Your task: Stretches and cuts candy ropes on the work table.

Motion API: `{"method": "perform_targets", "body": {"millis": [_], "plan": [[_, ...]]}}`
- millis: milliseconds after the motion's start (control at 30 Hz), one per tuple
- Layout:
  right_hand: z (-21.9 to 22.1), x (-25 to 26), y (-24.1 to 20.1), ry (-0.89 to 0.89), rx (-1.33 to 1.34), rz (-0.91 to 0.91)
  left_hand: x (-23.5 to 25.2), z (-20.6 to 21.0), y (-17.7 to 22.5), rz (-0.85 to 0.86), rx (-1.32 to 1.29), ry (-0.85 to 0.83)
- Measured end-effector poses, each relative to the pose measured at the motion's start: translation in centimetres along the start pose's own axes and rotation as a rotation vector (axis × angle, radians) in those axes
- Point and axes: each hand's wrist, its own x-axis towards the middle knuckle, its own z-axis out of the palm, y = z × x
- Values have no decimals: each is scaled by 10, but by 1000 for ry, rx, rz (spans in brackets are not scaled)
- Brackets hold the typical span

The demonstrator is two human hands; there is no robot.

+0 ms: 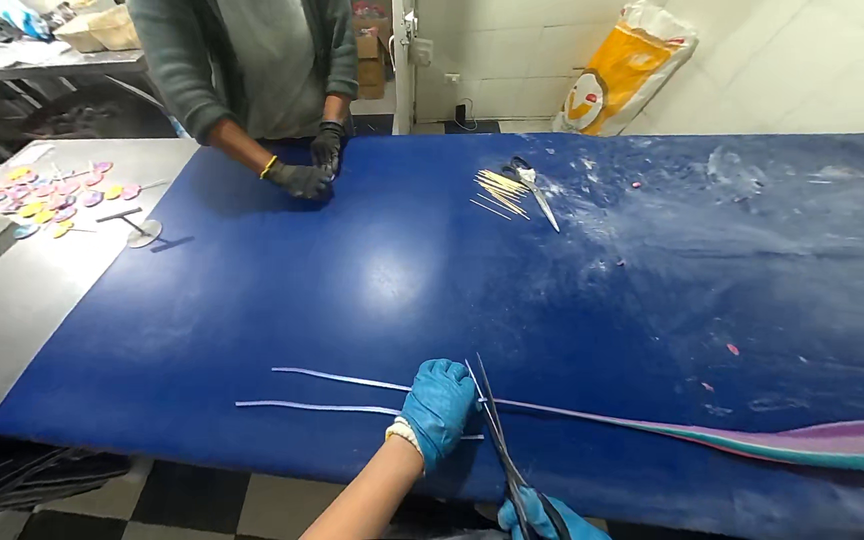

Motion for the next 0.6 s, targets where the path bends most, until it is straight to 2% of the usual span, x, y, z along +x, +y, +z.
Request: {"method": "perform_targets", "body": {"millis": [100,200,300,367,433,500,533,600], "plan": [[22,17,13,163,-2,-61,-5,3,-4,-5,-3,-7],[24,11,20,253,150,-238,-15,2,-12,-55,-21,30],[-9,-8,-12,244,214,-297,-32,3,-18,-65,-103,276],[-55,-19,-41,294,-35,-210,-42,-1,-16,-52,-243,453],[-92,-27,-86,522,-527,-2,-49,-10,-6,-27,-499,552],[-116,-24,-124,765,-970,241,-51,-20,12,8,-925,567],[-123,-21,-137,838,-1116,295,-49,-26,26,-1,-1208,548],[-136,-17,-148,829,-1269,308,-43,-42,56,-78,-1739,466]]}}
